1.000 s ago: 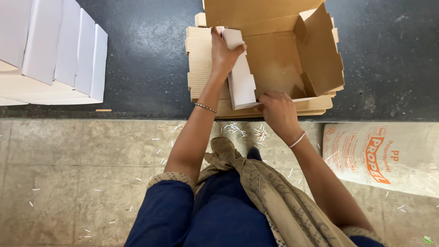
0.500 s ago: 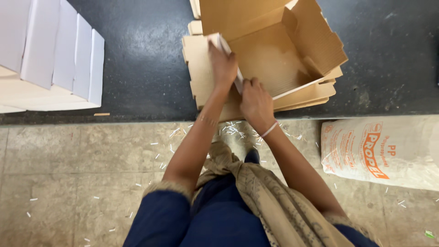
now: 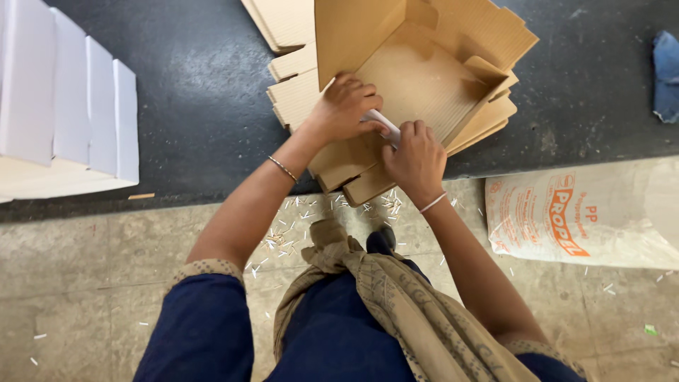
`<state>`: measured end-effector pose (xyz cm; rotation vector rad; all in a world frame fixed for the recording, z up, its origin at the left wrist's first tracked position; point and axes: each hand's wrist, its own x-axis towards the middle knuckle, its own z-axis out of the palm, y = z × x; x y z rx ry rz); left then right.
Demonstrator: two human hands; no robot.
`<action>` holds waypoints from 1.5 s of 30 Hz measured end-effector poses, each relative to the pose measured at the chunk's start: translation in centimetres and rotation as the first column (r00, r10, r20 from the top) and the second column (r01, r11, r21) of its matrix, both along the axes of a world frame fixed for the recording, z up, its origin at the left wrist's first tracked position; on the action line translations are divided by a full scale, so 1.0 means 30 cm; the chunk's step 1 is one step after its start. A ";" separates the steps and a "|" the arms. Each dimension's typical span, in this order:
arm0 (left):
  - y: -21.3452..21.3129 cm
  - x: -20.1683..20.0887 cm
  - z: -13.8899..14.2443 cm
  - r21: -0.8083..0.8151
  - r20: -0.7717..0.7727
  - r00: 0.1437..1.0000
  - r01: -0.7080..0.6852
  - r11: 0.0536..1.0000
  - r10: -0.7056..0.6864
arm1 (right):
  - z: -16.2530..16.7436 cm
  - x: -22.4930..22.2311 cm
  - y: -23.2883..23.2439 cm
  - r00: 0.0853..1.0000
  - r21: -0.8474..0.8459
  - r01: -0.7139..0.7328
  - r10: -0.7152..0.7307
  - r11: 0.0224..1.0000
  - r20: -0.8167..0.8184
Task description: The person folds a cardboard box and inserts a white inner liner, then wipes a round LED panel light with a blue cloth, wraps it in plastic film, and places it into the box. They close the box, stack it on a pile of finished boxes, and begin packing another light.
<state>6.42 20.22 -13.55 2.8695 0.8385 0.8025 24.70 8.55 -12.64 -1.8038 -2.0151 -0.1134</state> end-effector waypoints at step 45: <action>-0.472 0.297 0.230 -0.434 0.233 0.533 -0.692 0.577 0.814 | 0.429 0.575 0.086 0.869 0.179 -0.471 0.489 0.864 -0.077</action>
